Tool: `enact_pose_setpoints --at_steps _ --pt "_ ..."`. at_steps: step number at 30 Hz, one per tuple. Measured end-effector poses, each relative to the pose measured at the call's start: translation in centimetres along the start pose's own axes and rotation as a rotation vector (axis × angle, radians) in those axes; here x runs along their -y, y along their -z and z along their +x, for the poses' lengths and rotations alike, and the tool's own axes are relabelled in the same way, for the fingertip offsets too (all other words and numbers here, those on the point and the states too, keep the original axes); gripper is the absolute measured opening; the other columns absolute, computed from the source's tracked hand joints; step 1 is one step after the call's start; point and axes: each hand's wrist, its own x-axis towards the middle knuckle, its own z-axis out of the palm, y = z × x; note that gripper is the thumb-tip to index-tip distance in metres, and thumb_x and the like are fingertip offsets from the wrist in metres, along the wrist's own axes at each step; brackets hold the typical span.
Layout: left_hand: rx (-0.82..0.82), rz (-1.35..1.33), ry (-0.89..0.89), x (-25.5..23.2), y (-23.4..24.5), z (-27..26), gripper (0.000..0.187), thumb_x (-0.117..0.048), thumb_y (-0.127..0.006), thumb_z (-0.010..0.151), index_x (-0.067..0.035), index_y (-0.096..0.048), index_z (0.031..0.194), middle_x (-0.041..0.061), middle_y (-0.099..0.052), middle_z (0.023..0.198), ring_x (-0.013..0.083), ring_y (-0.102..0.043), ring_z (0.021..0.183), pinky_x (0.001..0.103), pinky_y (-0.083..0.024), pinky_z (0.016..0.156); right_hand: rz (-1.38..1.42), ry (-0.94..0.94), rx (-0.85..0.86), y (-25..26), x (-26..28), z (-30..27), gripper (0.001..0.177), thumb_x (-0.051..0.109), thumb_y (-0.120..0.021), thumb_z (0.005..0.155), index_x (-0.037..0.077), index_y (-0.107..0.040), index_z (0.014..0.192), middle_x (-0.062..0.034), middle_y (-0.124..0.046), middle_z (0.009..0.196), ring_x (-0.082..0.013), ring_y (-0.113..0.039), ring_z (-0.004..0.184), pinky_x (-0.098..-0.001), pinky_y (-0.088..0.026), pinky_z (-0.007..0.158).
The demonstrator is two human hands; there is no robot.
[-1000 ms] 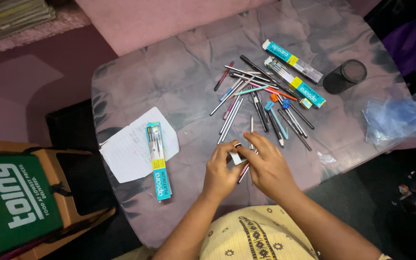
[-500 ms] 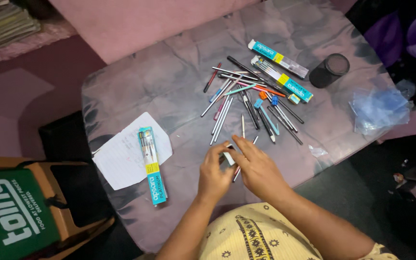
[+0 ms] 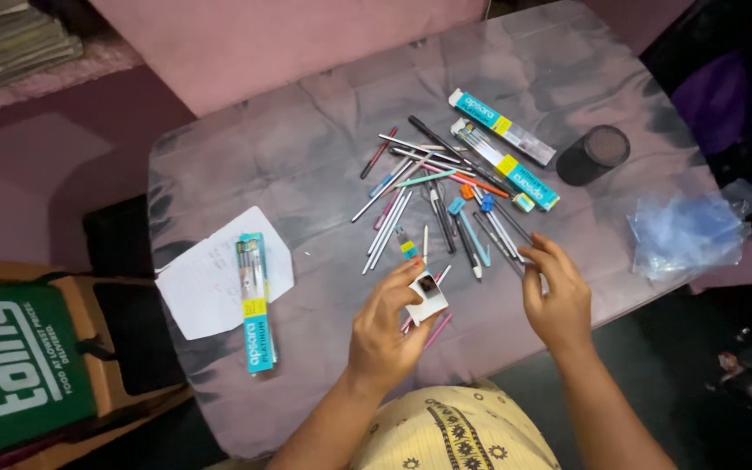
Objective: The person sharpens multiple colored pencils using a handheld pencil sharpener. They pick up pencils from a pile on the table, insert them into the sharpener, and then place the sharpened pencils into a black mesh pen holder.
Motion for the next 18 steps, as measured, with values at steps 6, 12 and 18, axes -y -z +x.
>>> enact_pose_setpoints --at_steps 6,12,18 --pt "-0.005 0.087 0.046 -0.9 -3.8 1.6 0.040 -0.003 -0.085 0.080 -0.005 -0.054 0.105 0.020 -0.067 0.131 0.0377 -0.066 0.126 0.041 -0.058 0.100 -0.104 -0.199 0.228 -4.2 -12.3 0.0 0.034 0.004 -0.063 0.086 0.005 -0.071 0.119 -0.0200 -0.070 0.121 -0.0412 -0.068 0.102 -0.0463 -0.054 0.089" --pt "-0.054 0.096 0.068 -2.2 -7.4 2.6 0.040 -0.004 -0.085 0.082 -0.006 -0.053 0.106 0.019 -0.068 0.126 0.0374 -0.068 0.123 0.041 -0.058 0.099 -0.227 -0.195 0.288 -9.3 -20.2 -0.9 0.027 0.009 -0.064 0.085 0.007 -0.073 0.110 -0.0184 -0.072 0.108 -0.0405 -0.067 0.102 -0.0487 -0.053 0.088" --pt "-0.098 0.128 0.120 -2.5 -9.6 2.5 0.041 -0.005 -0.084 0.083 -0.005 -0.052 0.108 0.018 -0.069 0.124 0.0377 -0.069 0.122 0.041 -0.058 0.097 -0.126 -0.138 0.304 -9.4 -22.6 0.2 0.021 0.008 -0.067 0.083 0.007 -0.072 0.103 -0.0157 -0.073 0.103 -0.0384 -0.068 0.098 -0.0485 -0.053 0.086"
